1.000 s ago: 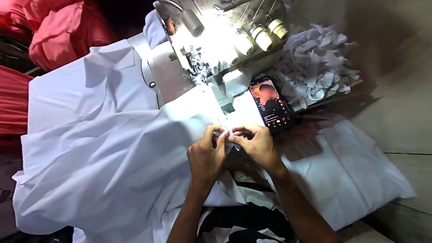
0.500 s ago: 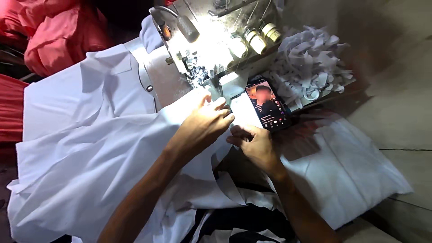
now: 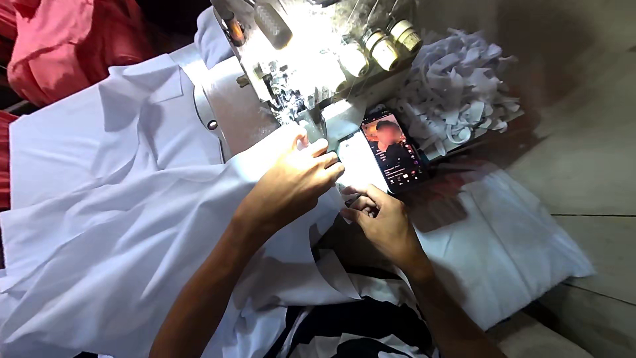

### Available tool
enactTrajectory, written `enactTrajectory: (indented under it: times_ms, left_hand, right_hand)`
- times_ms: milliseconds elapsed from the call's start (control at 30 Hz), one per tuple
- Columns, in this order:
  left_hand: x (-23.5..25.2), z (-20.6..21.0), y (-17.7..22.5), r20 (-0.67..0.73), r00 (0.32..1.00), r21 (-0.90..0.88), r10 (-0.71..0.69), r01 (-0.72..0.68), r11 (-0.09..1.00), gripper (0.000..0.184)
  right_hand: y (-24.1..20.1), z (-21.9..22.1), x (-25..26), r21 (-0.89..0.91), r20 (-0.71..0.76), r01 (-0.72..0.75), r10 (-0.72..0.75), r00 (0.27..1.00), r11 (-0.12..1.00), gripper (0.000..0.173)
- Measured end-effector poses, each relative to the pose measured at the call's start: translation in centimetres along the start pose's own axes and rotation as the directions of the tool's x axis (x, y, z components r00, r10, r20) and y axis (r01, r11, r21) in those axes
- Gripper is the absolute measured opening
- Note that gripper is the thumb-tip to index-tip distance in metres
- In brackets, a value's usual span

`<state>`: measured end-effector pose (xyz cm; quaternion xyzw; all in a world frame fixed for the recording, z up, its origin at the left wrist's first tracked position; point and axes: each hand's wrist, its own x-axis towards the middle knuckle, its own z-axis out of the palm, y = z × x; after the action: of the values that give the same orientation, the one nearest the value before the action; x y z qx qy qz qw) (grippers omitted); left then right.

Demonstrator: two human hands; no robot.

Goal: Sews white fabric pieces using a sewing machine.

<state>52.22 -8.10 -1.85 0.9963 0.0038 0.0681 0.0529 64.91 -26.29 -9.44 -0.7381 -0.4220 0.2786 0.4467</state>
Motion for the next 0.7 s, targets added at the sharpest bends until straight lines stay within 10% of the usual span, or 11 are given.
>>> enactTrajectory:
  times_ms: [500, 700]
  left_hand:
    - [-0.1, 0.1, -0.2, -0.004, 1.000, -0.048, 0.019, -0.020, 0.999, 0.017]
    - [-0.4, 0.3, -0.1, -0.038, 0.999, -0.044, 0.013, -0.015, 0.999, 0.018]
  right_hand:
    - [-1.1, -0.6, 0.1, -0.232, -0.086, 0.168, -0.192, 0.978, 0.958, 0.027]
    - [-0.7, -0.4, 2.9, -0.080, 0.129, 0.139, -0.128, 0.983, 0.987, 0.020]
